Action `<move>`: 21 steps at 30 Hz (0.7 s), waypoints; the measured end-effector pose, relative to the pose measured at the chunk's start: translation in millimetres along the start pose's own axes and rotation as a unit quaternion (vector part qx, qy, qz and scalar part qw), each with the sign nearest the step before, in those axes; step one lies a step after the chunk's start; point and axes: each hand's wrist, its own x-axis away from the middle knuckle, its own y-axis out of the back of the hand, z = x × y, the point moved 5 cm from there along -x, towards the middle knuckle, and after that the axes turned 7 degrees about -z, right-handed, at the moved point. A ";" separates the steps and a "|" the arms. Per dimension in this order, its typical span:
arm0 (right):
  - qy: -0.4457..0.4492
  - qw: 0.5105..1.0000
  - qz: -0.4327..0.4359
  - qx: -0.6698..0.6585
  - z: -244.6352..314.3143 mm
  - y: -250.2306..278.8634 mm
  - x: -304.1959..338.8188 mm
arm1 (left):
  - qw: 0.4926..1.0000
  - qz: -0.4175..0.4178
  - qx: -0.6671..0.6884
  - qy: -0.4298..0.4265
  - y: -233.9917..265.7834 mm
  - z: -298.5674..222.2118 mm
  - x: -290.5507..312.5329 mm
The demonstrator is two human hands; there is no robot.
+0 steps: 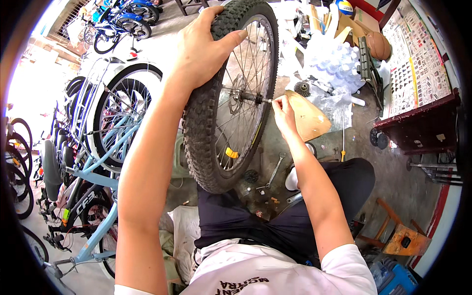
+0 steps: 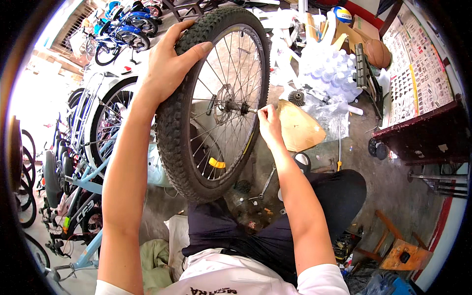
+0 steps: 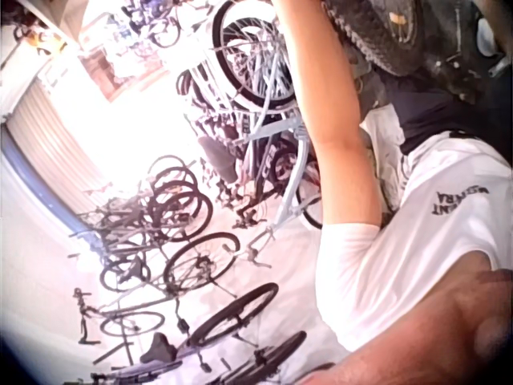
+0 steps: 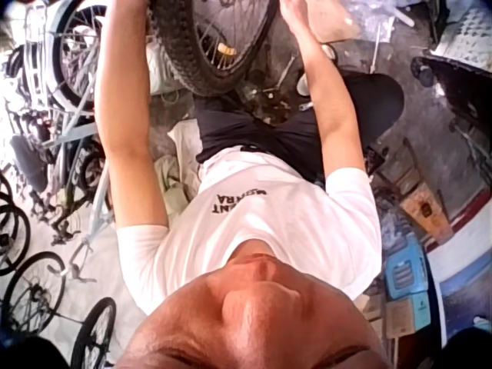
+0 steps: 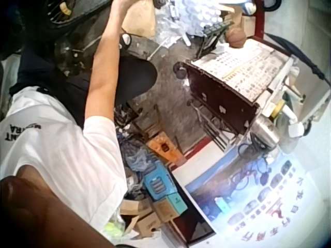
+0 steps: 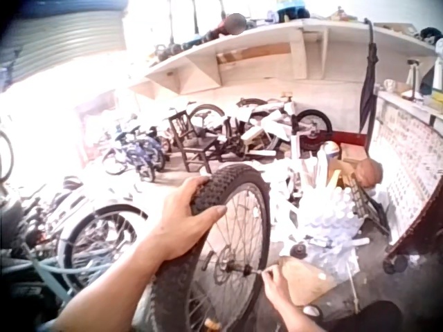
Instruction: The person uses pliers and a wrench to adjust spokes and parts on a bicycle wheel, then picks up and attaches a clear plastic disc to the hub.
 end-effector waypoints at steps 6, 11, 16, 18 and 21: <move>-0.041 0.995 0.018 0.094 -3.5 2.1 -4.1 | 0.999 0.019 0.023 0.041 5.1 -13.2 1.1; -0.041 0.993 0.015 0.107 -3.3 -0.3 -2.1 | 0.998 0.022 0.029 0.052 7.0 -10.2 2.6; -0.033 0.995 0.015 0.089 0.2 0.3 -1.9 | 0.999 0.020 0.010 0.047 7.6 -10.6 0.3; -0.040 0.995 0.007 0.091 0.0 -0.3 -1.8 | 1.000 0.003 0.000 0.030 7.6 -12.4 1.4; -0.009 0.996 -0.006 0.083 2.9 2.5 1.7 | 0.997 0.031 0.027 0.072 8.0 -12.2 1.0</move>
